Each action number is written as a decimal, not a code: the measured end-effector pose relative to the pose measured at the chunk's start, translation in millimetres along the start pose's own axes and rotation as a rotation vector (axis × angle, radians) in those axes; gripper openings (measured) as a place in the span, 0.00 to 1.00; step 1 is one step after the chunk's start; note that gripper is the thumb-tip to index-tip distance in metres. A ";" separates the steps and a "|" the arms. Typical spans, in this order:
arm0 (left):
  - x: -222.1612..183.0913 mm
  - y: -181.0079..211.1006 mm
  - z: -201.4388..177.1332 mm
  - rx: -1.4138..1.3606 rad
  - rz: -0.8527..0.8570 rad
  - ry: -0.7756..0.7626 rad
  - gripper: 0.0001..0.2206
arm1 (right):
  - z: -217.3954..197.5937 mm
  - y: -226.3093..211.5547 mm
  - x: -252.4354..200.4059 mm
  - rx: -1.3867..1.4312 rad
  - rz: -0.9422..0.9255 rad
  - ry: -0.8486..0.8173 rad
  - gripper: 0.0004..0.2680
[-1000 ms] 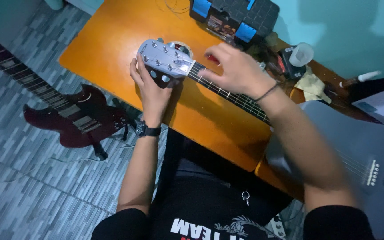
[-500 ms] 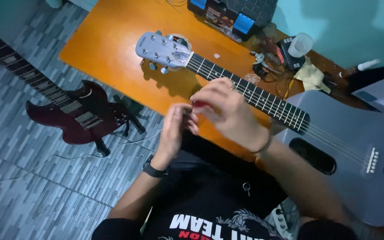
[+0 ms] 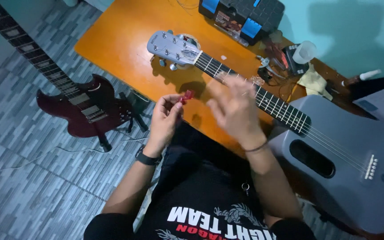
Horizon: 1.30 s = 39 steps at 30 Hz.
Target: The person uses a string winder to loosen the strings on an electric guitar, wipes the body with a cloth, and then repeats the process on an acoustic guitar.
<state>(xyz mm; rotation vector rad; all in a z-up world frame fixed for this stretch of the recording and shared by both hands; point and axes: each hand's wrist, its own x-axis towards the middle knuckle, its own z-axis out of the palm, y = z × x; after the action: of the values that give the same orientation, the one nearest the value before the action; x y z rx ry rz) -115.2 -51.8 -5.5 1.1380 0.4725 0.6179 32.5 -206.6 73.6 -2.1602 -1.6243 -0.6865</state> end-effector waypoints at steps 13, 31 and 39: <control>31.3 17.1 -19.7 0.631 0.177 0.142 0.09 | 17.5 25.3 -16.7 -0.032 0.244 -0.114 0.16; 46.9 22.8 -19.8 0.706 0.294 0.121 0.10 | -2.8 32.6 -8.8 0.063 0.300 -0.230 0.16; 72.6 -7.0 -36.4 0.624 0.184 0.191 0.11 | 0.6 35.7 -12.9 0.050 0.290 -0.219 0.15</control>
<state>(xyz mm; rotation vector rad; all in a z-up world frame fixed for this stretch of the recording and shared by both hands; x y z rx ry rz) -82.9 19.7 -27.6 1.7353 0.7617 0.7693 64.0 -226.5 66.1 -2.4356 -1.3661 -0.3289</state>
